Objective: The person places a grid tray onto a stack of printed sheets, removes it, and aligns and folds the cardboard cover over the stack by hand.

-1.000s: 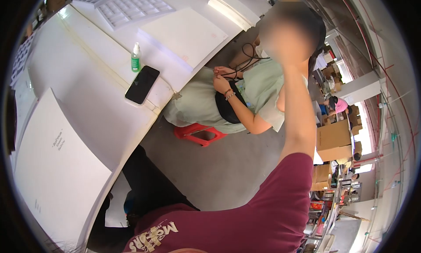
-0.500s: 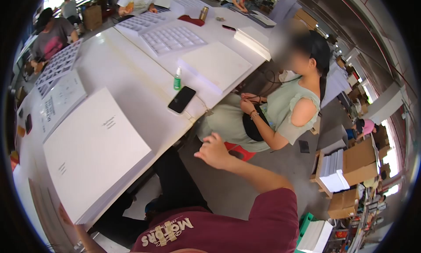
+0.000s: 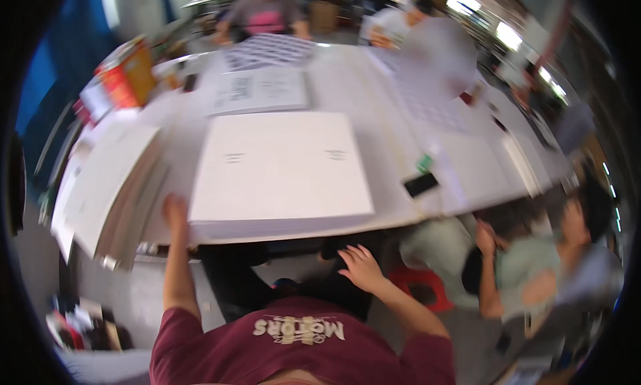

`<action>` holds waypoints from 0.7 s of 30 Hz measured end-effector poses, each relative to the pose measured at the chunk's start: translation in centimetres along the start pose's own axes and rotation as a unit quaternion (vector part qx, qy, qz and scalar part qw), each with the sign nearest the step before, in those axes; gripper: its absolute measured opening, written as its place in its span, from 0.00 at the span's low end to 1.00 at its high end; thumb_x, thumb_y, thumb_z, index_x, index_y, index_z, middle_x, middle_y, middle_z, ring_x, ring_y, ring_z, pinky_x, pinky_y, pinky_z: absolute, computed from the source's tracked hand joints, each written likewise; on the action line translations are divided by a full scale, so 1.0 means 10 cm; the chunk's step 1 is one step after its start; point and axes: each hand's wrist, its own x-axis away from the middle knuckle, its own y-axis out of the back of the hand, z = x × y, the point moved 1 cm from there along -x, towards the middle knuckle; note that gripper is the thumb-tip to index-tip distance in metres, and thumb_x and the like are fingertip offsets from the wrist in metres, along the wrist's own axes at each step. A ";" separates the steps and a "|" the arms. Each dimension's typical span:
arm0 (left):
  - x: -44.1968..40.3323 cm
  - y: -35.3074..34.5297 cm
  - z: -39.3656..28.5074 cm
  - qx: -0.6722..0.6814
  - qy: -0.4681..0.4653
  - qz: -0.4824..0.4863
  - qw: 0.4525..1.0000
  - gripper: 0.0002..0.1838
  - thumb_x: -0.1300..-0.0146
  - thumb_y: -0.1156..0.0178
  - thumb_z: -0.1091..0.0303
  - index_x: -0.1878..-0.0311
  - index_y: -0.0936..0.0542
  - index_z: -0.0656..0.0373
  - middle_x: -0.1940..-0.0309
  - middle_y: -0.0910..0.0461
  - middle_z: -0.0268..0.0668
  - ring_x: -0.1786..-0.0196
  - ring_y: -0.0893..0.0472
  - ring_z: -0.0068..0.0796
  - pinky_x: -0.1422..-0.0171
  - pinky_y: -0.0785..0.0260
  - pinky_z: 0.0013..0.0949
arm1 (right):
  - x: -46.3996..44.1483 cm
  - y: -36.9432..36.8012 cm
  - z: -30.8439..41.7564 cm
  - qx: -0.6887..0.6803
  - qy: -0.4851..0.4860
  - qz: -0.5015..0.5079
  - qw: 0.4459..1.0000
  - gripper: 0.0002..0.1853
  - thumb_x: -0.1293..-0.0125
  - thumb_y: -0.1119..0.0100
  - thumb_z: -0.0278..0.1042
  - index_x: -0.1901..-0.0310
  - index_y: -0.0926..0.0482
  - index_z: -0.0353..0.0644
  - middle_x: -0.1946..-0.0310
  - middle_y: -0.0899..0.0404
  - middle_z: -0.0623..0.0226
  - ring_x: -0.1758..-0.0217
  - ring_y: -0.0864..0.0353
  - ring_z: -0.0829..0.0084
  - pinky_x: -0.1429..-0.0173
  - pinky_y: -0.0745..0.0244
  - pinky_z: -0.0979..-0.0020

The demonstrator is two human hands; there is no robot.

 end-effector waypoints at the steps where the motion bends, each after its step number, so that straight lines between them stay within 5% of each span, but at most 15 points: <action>1: -0.02 -0.03 0.04 0.006 -0.013 0.006 1.000 0.26 0.32 0.44 0.55 0.37 0.25 0.63 0.37 0.26 0.49 0.31 0.31 0.47 0.24 0.47 0.49 | -0.01 -0.09 -0.02 0.006 0.012 0.006 1.000 0.33 0.40 0.34 0.49 0.38 0.28 0.38 0.40 0.24 0.58 0.30 0.32 0.59 0.24 0.46 0.53; 4: 0.01 0.18 -0.10 0.021 -0.066 -0.055 0.996 0.18 0.36 0.40 0.62 0.49 0.21 0.66 0.49 0.21 0.50 0.42 0.24 0.51 0.36 0.33 0.49 | -0.05 -0.23 0.05 0.006 0.018 -0.001 1.000 0.29 0.37 0.36 0.48 0.40 0.26 0.40 0.46 0.21 0.58 0.33 0.30 0.60 0.24 0.47 0.51; 7: 0.03 0.29 -0.21 0.030 -0.091 -0.082 0.992 0.14 0.39 0.38 0.66 0.56 0.21 0.67 0.57 0.21 0.50 0.50 0.22 0.53 0.44 0.30 0.49 | -0.11 -0.26 0.04 -0.011 0.013 -0.036 0.999 0.24 0.38 0.35 0.44 0.43 0.24 0.41 0.52 0.18 0.58 0.36 0.27 0.61 0.25 0.46 0.51; 21: 0.00 0.11 -0.14 -0.093 -0.148 -0.059 0.983 0.16 0.44 0.36 0.63 0.56 0.22 0.63 0.59 0.23 0.48 0.53 0.23 0.52 0.49 0.29 0.50 | -0.09 -0.32 -0.04 -0.029 -0.023 -0.067 0.997 0.17 0.41 0.35 0.41 0.53 0.19 0.42 0.58 0.17 0.62 0.40 0.24 0.63 0.28 0.42 0.51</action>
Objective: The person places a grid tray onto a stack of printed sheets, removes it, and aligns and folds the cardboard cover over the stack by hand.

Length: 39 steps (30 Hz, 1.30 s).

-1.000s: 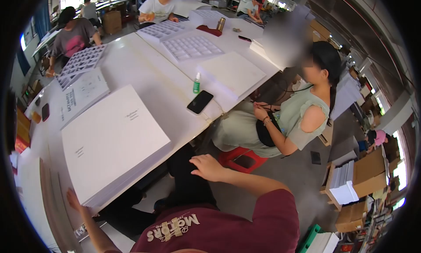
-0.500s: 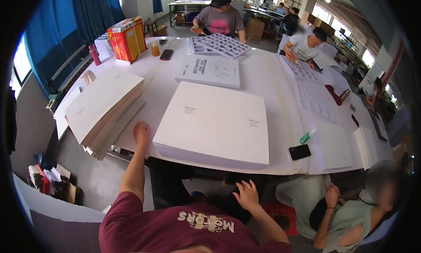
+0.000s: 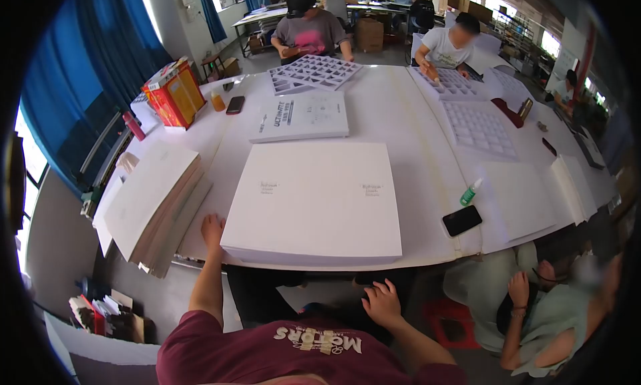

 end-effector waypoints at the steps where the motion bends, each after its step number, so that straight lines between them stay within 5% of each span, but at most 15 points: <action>1: -0.02 -0.04 0.02 -0.004 -0.010 -0.005 1.000 0.16 0.44 0.36 0.63 0.57 0.22 0.63 0.59 0.23 0.48 0.53 0.23 0.51 0.49 0.29 0.50 | -0.02 0.02 -0.01 -0.003 0.004 0.001 1.000 0.17 0.41 0.35 0.41 0.53 0.19 0.42 0.58 0.17 0.62 0.40 0.24 0.63 0.28 0.42 0.51; 10: -0.02 -0.07 0.06 0.004 0.054 0.015 0.998 0.17 0.43 0.37 0.65 0.52 0.21 0.64 0.51 0.22 0.49 0.48 0.23 0.52 0.41 0.32 0.51 | 0.03 -0.01 -0.06 -0.023 0.007 -0.008 1.000 0.15 0.41 0.33 0.47 0.59 0.17 0.46 0.60 0.16 0.65 0.42 0.23 0.65 0.29 0.41 0.52; 19: 0.58 -0.03 0.40 0.323 0.206 -0.047 0.923 0.19 0.35 0.48 0.72 0.43 0.26 0.70 0.47 0.26 0.56 0.44 0.26 0.52 0.36 0.35 0.47 | 0.20 -0.03 0.07 -0.012 0.037 -0.036 0.999 0.18 0.40 0.35 0.51 0.56 0.18 0.47 0.57 0.18 0.68 0.40 0.25 0.66 0.28 0.41 0.54; 23: 1.42 0.89 -0.31 0.152 0.008 0.034 0.988 0.16 0.38 0.43 0.73 0.47 0.25 0.64 0.52 0.25 0.52 0.47 0.27 0.53 0.40 0.36 0.51 | 0.51 -0.10 0.27 -0.036 0.049 -0.053 0.997 0.19 0.41 0.35 0.52 0.55 0.19 0.47 0.54 0.20 0.69 0.40 0.26 0.66 0.29 0.40 0.55; 25: 1.88 1.17 -0.63 0.209 -0.163 0.140 0.954 0.19 0.41 0.39 0.70 0.46 0.24 0.61 0.52 0.24 0.49 0.44 0.27 0.49 0.37 0.39 0.53 | 0.62 -0.09 0.38 -0.034 0.054 -0.055 0.996 0.19 0.41 0.35 0.52 0.55 0.19 0.47 0.53 0.21 0.69 0.40 0.27 0.66 0.30 0.39 0.57; 27: 2.21 1.28 -0.87 0.264 -0.223 0.260 0.902 0.19 0.45 0.35 0.68 0.48 0.22 0.57 0.50 0.22 0.43 0.40 0.27 0.44 0.35 0.42 0.55 | 0.67 -0.08 0.40 -0.056 0.048 -0.082 0.994 0.18 0.41 0.34 0.50 0.55 0.19 0.47 0.55 0.20 0.69 0.42 0.26 0.66 0.35 0.36 0.60; 29: 2.29 1.43 -1.04 0.153 -0.386 0.318 0.852 0.19 0.47 0.32 0.66 0.50 0.20 0.53 0.47 0.21 0.38 0.37 0.28 0.39 0.32 0.44 0.55 | 0.63 -0.06 0.42 -0.078 0.041 -0.086 0.992 0.18 0.41 0.34 0.49 0.56 0.19 0.47 0.55 0.20 0.69 0.43 0.26 0.66 0.38 0.35 0.61; 30: 2.31 1.40 -1.06 0.173 -0.387 0.296 0.856 0.17 0.48 0.31 0.67 0.52 0.19 0.53 0.48 0.20 0.37 0.40 0.25 0.40 0.34 0.41 0.53 | 0.60 -0.01 0.42 -0.088 0.043 -0.092 0.991 0.17 0.42 0.33 0.47 0.57 0.19 0.46 0.56 0.20 0.69 0.45 0.25 0.66 0.41 0.34 0.62; 33: 2.12 1.22 -0.90 0.345 -0.250 0.351 0.834 0.15 0.45 0.33 0.69 0.53 0.19 0.55 0.52 0.19 0.40 0.46 0.23 0.44 0.37 0.36 0.49 | 0.44 0.25 0.34 -0.052 0.042 -0.131 0.989 0.16 0.43 0.32 0.45 0.58 0.19 0.45 0.56 0.20 0.69 0.45 0.25 0.66 0.41 0.34 0.62; 34: 2.07 1.24 -0.86 0.360 -0.212 0.258 0.871 0.10 0.41 0.36 0.73 0.55 0.20 0.58 0.57 0.18 0.42 0.51 0.21 0.46 0.44 0.31 0.46 | 0.38 0.39 0.29 -0.038 0.027 -0.129 0.991 0.15 0.44 0.31 0.44 0.58 0.18 0.45 0.56 0.20 0.69 0.46 0.24 0.66 0.41 0.33 0.61; 36: 1.76 1.36 -0.74 0.331 -0.078 0.258 0.904 0.03 0.36 0.40 0.74 0.60 0.20 0.61 0.63 0.19 0.45 0.55 0.20 0.48 0.51 0.28 0.44 | 0.27 0.54 0.13 -0.044 -0.024 -0.188 0.981 0.15 0.47 0.30 0.40 0.60 0.18 0.45 0.58 0.19 0.68 0.49 0.22 0.63 0.43 0.31 0.59; 39: 1.28 1.41 -0.51 0.386 0.034 0.160 0.908 0.07 0.32 0.40 0.70 0.61 0.20 0.65 0.71 0.21 0.46 0.69 0.23 0.33 0.60 0.30 0.34 | 0.14 0.47 -0.11 -0.043 -0.096 -0.216 0.971 0.14 0.46 0.30 0.34 0.58 0.20 0.44 0.56 0.19 0.64 0.49 0.22 0.57 0.44 0.31 0.56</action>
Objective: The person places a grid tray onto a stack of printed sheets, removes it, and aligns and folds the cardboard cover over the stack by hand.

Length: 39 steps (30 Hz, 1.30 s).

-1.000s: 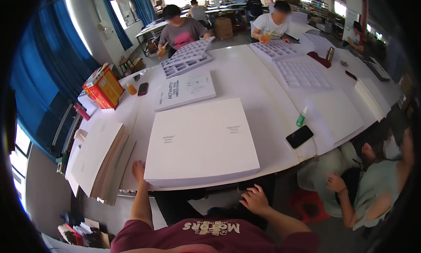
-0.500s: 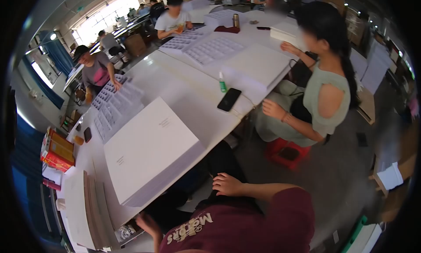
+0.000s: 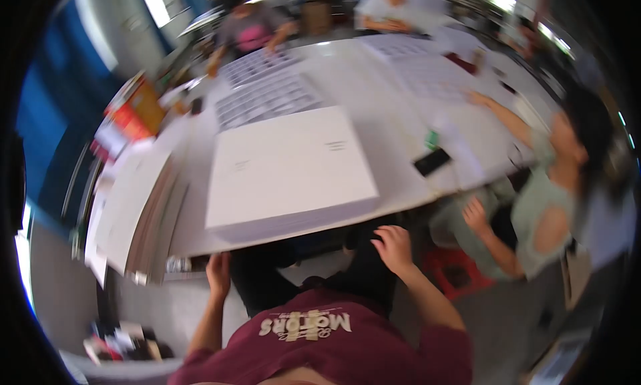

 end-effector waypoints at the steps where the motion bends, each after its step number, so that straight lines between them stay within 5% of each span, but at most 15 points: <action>1: -0.14 0.11 -0.02 -0.024 0.048 -0.019 0.998 0.07 0.32 0.40 0.70 0.61 0.20 0.64 0.72 0.21 0.46 0.70 0.23 0.33 0.61 0.31 0.34 | -0.03 -0.04 -0.07 0.013 0.015 0.020 1.000 0.16 0.44 0.30 0.35 0.55 0.21 0.43 0.53 0.20 0.62 0.48 0.23 0.56 0.43 0.32 0.56; 6: -1.08 0.40 -0.29 0.024 -0.043 -0.169 0.984 0.07 0.30 0.42 0.71 0.52 0.21 0.62 0.64 0.17 0.39 0.62 0.19 0.29 0.53 0.27 0.30 | -0.09 -0.42 -0.11 0.025 0.125 0.149 0.981 0.20 0.40 0.34 0.40 0.48 0.23 0.41 0.49 0.21 0.60 0.36 0.29 0.56 0.30 0.41 0.49; 10: -1.94 0.46 -0.33 0.001 -0.068 -0.184 0.981 0.10 0.30 0.41 0.69 0.49 0.22 0.61 0.62 0.17 0.40 0.61 0.18 0.28 0.53 0.26 0.31 | -0.11 -0.44 -0.16 0.018 0.166 0.218 0.962 0.20 0.40 0.35 0.39 0.48 0.23 0.41 0.49 0.21 0.62 0.36 0.28 0.59 0.28 0.44 0.47; 14: -2.94 0.21 0.14 -0.007 0.001 -0.045 0.999 0.17 0.27 0.44 0.60 0.47 0.23 0.65 0.59 0.17 0.40 0.57 0.17 0.29 0.50 0.26 0.33 | -0.14 -0.49 -0.18 0.022 0.130 0.238 0.962 0.17 0.41 0.36 0.35 0.50 0.22 0.41 0.50 0.20 0.61 0.37 0.28 0.60 0.29 0.43 0.47; 16: -3.30 0.00 0.25 0.156 0.161 0.034 0.974 0.21 0.26 0.47 0.57 0.44 0.25 0.67 0.57 0.17 0.43 0.55 0.17 0.33 0.49 0.24 0.36 | -0.16 -0.52 -0.18 0.018 0.121 0.234 0.964 0.16 0.41 0.37 0.33 0.51 0.22 0.41 0.52 0.20 0.61 0.37 0.28 0.60 0.30 0.43 0.48; 19: -3.73 -0.38 0.56 0.290 0.266 0.053 0.918 0.23 0.25 0.51 0.56 0.39 0.28 0.68 0.53 0.19 0.47 0.53 0.17 0.39 0.50 0.23 0.41 | -0.18 -0.52 -0.21 0.013 0.096 0.244 0.965 0.17 0.43 0.37 0.33 0.52 0.22 0.41 0.53 0.20 0.62 0.39 0.27 0.60 0.31 0.42 0.48; 25: -4.26 -0.99 0.82 0.349 0.389 0.075 0.850 0.23 0.24 0.58 0.61 0.33 0.36 0.66 0.45 0.23 0.54 0.45 0.20 0.45 0.40 0.26 0.49 | -0.18 -0.49 -0.31 0.051 0.071 0.268 0.959 0.18 0.47 0.35 0.33 0.53 0.22 0.43 0.53 0.20 0.64 0.40 0.27 0.61 0.32 0.42 0.48; 31: -4.38 -1.14 0.96 0.467 0.366 0.142 0.792 0.21 0.23 0.59 0.64 0.33 0.36 0.63 0.46 0.21 0.51 0.44 0.21 0.43 0.37 0.29 0.47 | -0.14 -0.55 -0.42 0.082 0.069 0.280 0.954 0.17 0.50 0.33 0.34 0.56 0.21 0.46 0.54 0.20 0.67 0.40 0.27 0.61 0.30 0.46 0.43; 39: -4.69 -0.99 0.61 0.477 0.274 0.070 0.832 0.14 0.26 0.49 0.67 0.43 0.26 0.62 0.59 0.20 0.39 0.58 0.20 0.34 0.45 0.25 0.43 | -0.21 -0.50 -0.35 0.065 0.075 0.270 0.958 0.14 0.50 0.34 0.34 0.59 0.20 0.47 0.55 0.20 0.69 0.44 0.26 0.62 0.33 0.42 0.47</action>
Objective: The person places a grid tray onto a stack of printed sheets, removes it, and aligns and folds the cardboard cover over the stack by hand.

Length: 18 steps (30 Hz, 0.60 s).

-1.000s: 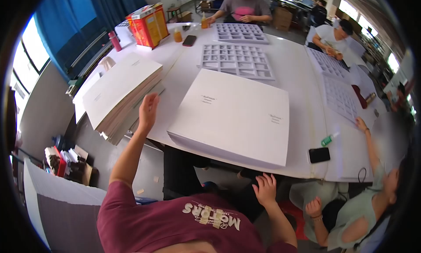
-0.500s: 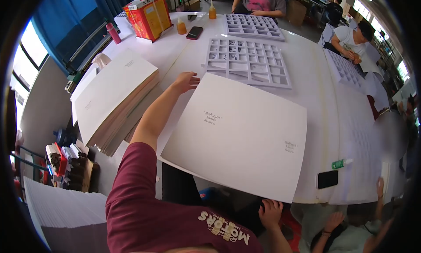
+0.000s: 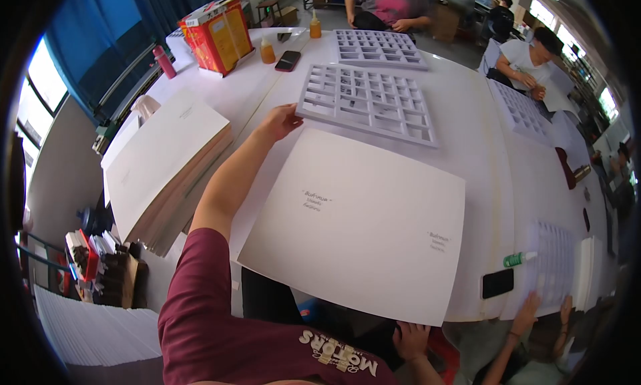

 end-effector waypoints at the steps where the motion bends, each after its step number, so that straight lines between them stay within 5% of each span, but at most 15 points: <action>1: -0.02 -0.05 -0.08 0.011 -0.017 0.017 1.000 0.13 0.26 0.48 0.68 0.43 0.25 0.62 0.60 0.20 0.38 0.59 0.21 0.34 0.46 0.25 0.43 | 0.00 0.00 0.00 -0.004 0.001 -0.007 1.000 0.14 0.50 0.34 0.34 0.60 0.20 0.47 0.55 0.19 0.69 0.44 0.25 0.62 0.34 0.42 0.48; 10: 0.59 -1.62 -0.78 0.125 -0.094 0.106 0.982 0.14 0.26 0.47 0.68 0.42 0.28 0.63 0.49 0.23 0.44 0.46 0.22 0.44 0.38 0.25 0.58 | 0.01 0.00 0.02 -0.027 0.035 -0.072 0.996 0.10 0.47 0.36 0.35 0.62 0.20 0.47 0.55 0.18 0.71 0.44 0.24 0.66 0.34 0.38 0.52; 18: 1.39 -3.18 -1.02 0.136 -0.178 0.196 0.955 0.18 0.31 0.45 0.75 0.40 0.32 0.71 0.57 0.24 0.43 0.51 0.22 0.41 0.39 0.26 0.65 | 0.07 0.01 0.10 -0.041 0.035 -0.126 0.991 0.07 0.43 0.36 0.35 0.63 0.19 0.46 0.57 0.18 0.73 0.42 0.24 0.69 0.33 0.36 0.53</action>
